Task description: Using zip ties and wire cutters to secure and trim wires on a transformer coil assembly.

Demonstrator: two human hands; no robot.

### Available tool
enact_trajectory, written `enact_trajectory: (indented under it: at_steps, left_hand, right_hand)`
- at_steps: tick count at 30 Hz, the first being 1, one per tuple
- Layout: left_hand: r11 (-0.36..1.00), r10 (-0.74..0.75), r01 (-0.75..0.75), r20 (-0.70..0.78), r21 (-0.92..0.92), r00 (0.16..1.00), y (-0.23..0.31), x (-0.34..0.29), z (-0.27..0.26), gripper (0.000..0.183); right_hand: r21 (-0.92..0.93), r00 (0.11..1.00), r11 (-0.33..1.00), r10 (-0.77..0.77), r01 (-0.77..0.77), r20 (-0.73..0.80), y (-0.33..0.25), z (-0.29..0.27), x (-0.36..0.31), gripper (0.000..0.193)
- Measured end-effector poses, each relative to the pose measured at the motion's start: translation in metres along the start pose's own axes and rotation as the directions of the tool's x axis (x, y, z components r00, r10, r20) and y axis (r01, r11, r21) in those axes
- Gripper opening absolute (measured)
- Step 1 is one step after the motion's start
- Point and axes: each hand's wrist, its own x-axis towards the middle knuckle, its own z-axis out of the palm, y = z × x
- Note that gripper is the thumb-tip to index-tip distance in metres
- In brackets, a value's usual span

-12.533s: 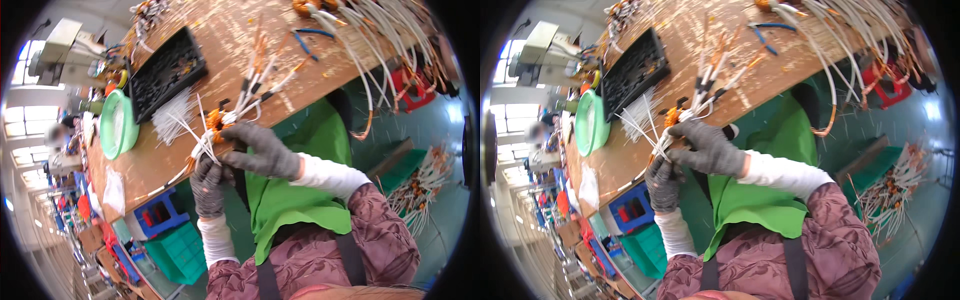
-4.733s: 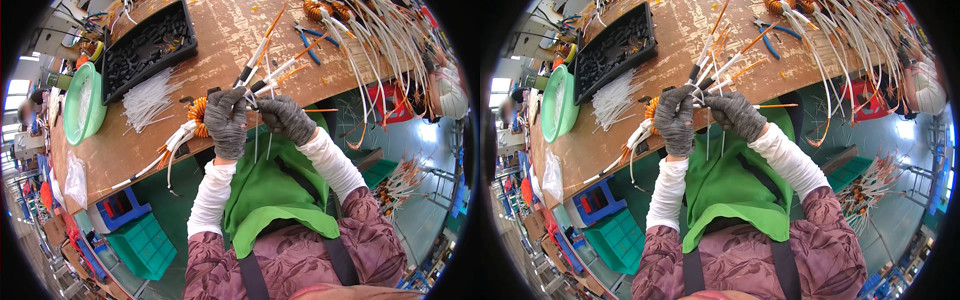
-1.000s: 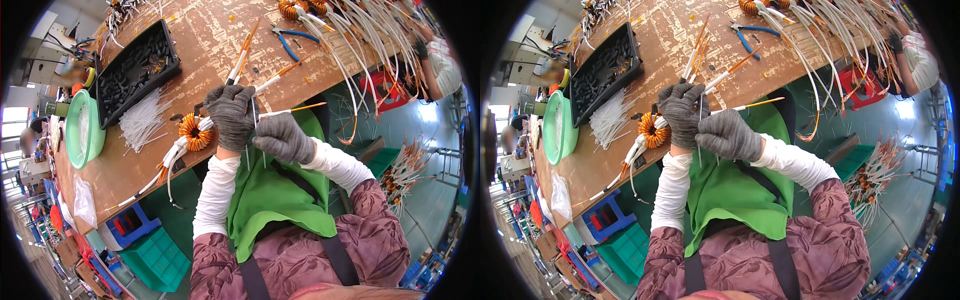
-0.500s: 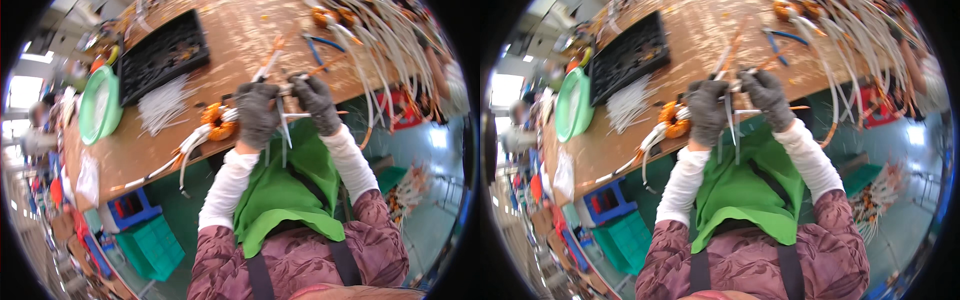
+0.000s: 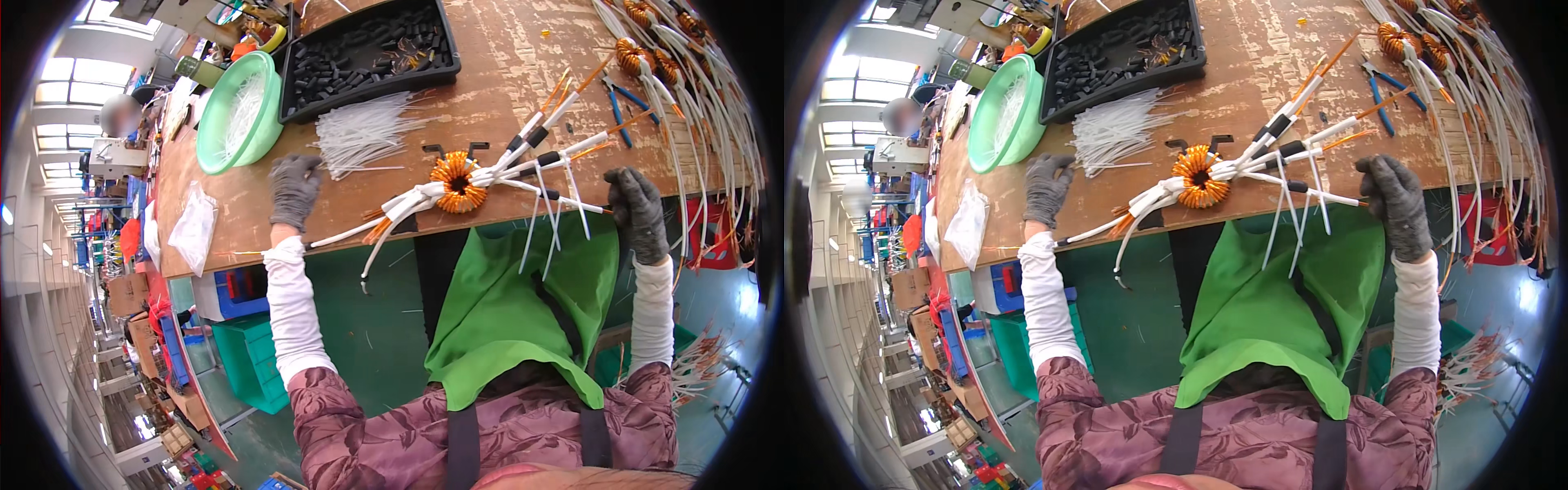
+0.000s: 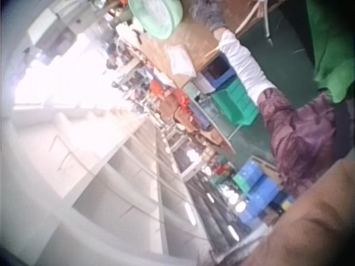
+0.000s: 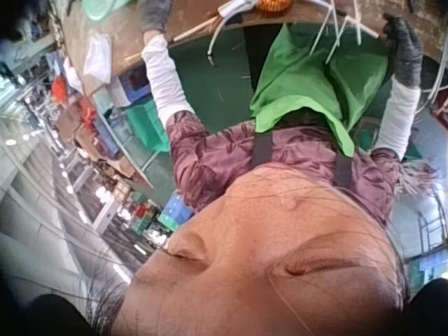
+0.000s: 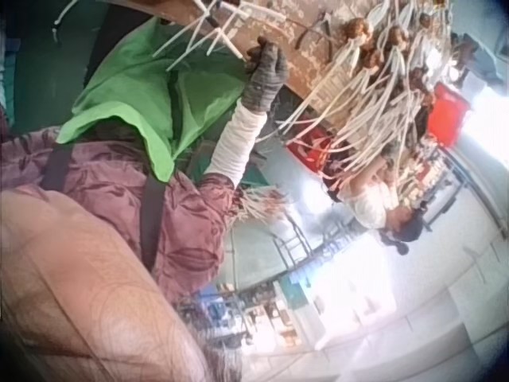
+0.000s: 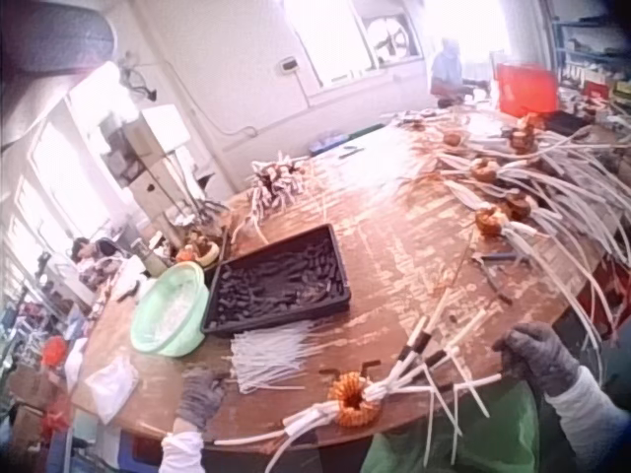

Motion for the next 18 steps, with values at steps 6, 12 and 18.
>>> enact_trajectory:
  at_steps: [6,12,18]
  left_hand:
    - [0.991,-0.055,0.067,0.108,-0.112,0.993,-0.051,-0.013,0.036,0.022]
    - [0.982,0.061,-0.096,0.209,0.164,0.976,-0.063,-0.011,0.041,0.013]
    - [0.901,-0.176,0.096,0.154,0.423,0.972,-0.053,-0.025,-0.047,0.010]
  right_hand:
    - [-0.088,0.999,0.995,-0.041,0.040,-0.005,-0.015,0.006,-0.007,0.029]
    - [-0.206,0.986,0.964,-0.160,0.166,0.047,-0.044,0.010,-0.007,0.031]
    - [-0.306,0.932,0.880,-0.352,0.362,0.091,-0.071,0.033,0.003,0.023]
